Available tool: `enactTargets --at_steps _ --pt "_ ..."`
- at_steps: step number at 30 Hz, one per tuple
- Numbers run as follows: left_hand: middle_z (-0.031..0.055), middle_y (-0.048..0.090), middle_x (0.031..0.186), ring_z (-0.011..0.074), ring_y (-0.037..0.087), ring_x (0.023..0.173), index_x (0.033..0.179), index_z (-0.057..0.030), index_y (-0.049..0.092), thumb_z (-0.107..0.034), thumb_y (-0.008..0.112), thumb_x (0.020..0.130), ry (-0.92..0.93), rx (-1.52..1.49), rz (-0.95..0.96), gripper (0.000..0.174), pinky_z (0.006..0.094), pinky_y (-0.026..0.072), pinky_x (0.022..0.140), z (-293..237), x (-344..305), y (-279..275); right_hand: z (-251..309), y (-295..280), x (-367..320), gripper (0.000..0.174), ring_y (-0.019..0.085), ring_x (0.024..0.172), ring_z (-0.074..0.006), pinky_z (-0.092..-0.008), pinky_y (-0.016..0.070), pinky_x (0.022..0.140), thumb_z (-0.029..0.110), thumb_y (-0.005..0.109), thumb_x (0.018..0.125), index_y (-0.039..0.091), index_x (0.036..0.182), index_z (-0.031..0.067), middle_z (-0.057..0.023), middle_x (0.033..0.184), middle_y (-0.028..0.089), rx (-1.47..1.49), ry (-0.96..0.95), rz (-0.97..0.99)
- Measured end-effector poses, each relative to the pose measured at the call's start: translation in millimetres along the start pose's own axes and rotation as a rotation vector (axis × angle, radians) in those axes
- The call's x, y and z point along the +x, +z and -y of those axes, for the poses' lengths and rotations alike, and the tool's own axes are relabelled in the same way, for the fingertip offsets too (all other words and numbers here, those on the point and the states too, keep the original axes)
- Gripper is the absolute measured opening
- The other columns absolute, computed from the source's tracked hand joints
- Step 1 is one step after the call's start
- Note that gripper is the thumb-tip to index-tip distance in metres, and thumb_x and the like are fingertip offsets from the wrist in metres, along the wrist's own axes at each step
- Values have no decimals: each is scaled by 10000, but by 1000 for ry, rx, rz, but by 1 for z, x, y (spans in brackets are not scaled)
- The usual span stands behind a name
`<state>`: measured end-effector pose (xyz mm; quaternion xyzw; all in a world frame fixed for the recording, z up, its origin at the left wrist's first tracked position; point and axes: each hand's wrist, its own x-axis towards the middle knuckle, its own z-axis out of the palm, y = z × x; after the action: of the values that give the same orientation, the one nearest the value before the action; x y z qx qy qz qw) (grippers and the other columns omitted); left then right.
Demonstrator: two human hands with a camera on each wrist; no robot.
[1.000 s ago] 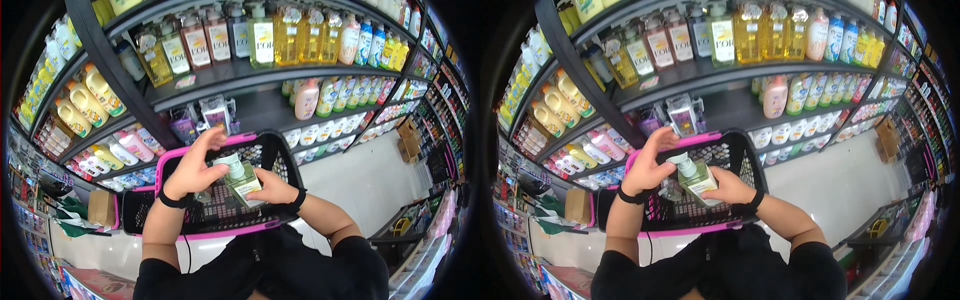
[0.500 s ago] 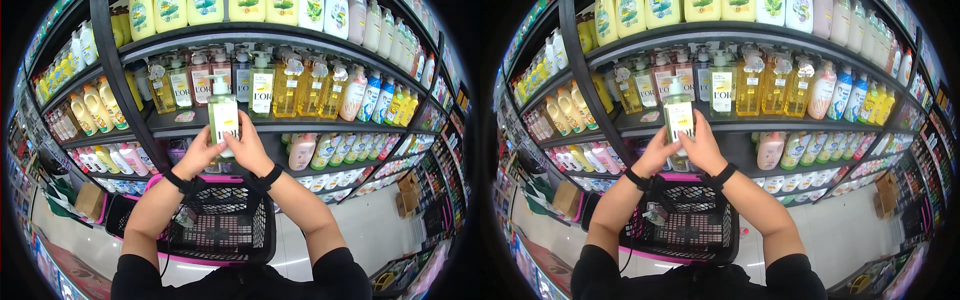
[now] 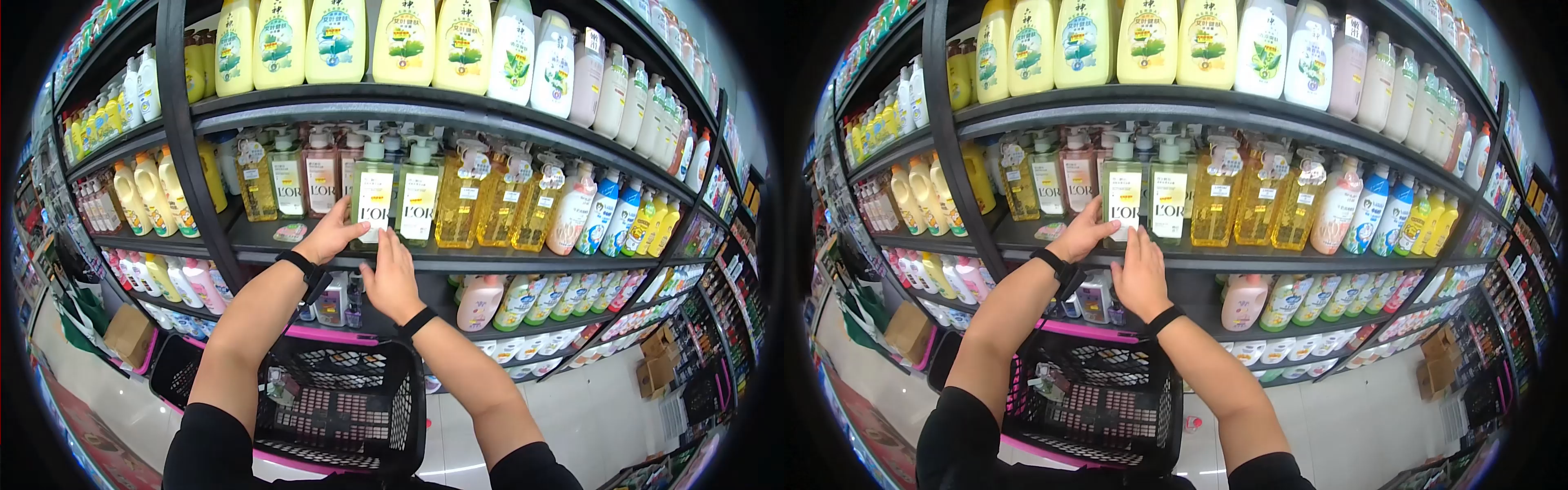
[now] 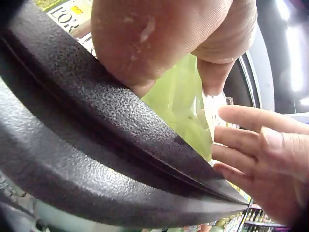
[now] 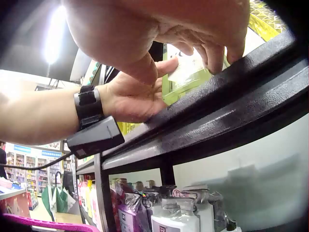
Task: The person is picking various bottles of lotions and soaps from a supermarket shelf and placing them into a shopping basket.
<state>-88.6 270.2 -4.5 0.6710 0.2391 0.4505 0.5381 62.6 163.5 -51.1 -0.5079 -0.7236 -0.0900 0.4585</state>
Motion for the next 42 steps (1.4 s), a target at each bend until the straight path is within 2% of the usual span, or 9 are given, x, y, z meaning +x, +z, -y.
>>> enactTargets --at_steps 10,21,24,27,29,32,35,40,42 --pt "158 481 1487 238 466 1361 1539 37 277 6 691 920 -10 -49 52 745 362 382 1144 10 9 -11 -19 14 -14 807 440 1357 -438 -535 311 1167 129 741 781 365 1463 -80 -337 1505 370 -119 -158 19" --pt "134 511 1445 232 497 1318 1532 -12 328 -30 698 922 -6 12 -125 714 370 381 1133 15 3 -8 -27 24 -20 620 439 1357 -435 -536 278 1195 51 603 801 468 1386 -105 -323 1522 358 -206 -200 -8" --pt "127 569 1335 227 550 1245 1478 -48 413 -165 653 987 55 -106 -441 558 375 424 1094 6 -43 -7 -31 23 -21 644 425 1379 -434 -521 270 1206 53 591 787 464 1401 -95 -315 1526 368 -228 -218 3" --pt "103 619 1204 239 602 1150 1276 -66 555 -195 642 1001 6 -285 -634 316 404 499 1002 14 -111 -27 -33 27 -22 652 416 1383 -456 -523 264 1205 63 582 794 467 1419 -80 -305 1552 348 -249 -199 11" --pt "36 632 1089 172 626 1000 1145 -73 622 -192 676 970 -132 -82 -711 218 347 546 841 27 -168 -35 -31 25 -21 647 422 1370 -467 -529 278 1194 57 596 782 478 1403 -83 -310 1535 367 -237 -222 -12" --pt "41 646 1033 172 640 929 1111 -60 629 -148 644 957 -484 80 -762 178 326 555 777 69 -255 -69 -34 27 -21 641 460 1336 -443 -535 312 1168 68 632 767 494 1373 -88 -312 1497 406 -223 -262 -71" --pt "14 632 899 128 611 780 1012 -71 627 -119 618 937 -630 103 -993 89 287 525 677 91 -316 -85 -35 25 -19 605 510 1275 -415 -522 340 1149 76 667 761 534 1336 -57 -288 1447 459 -207 -296 -91" --pt "-6 563 733 91 517 614 947 -49 629 -95 625 902 -681 222 -920 65 259 417 543 101 -349 -99 -30 24 -19 575 500 1284 -435 -528 338 1154 78 667 781 559 1340 1 -271 1450 473 -159 -231 -88" --pt "13 605 747 118 567 669 923 -21 656 -111 660 883 -720 350 -846 99 295 450 589 132 -362 -117 -32 26 -21 588 489 1291 -455 -540 337 1155 77 666 783 554 1357 16 -279 1465 460 -194 -239 -90"
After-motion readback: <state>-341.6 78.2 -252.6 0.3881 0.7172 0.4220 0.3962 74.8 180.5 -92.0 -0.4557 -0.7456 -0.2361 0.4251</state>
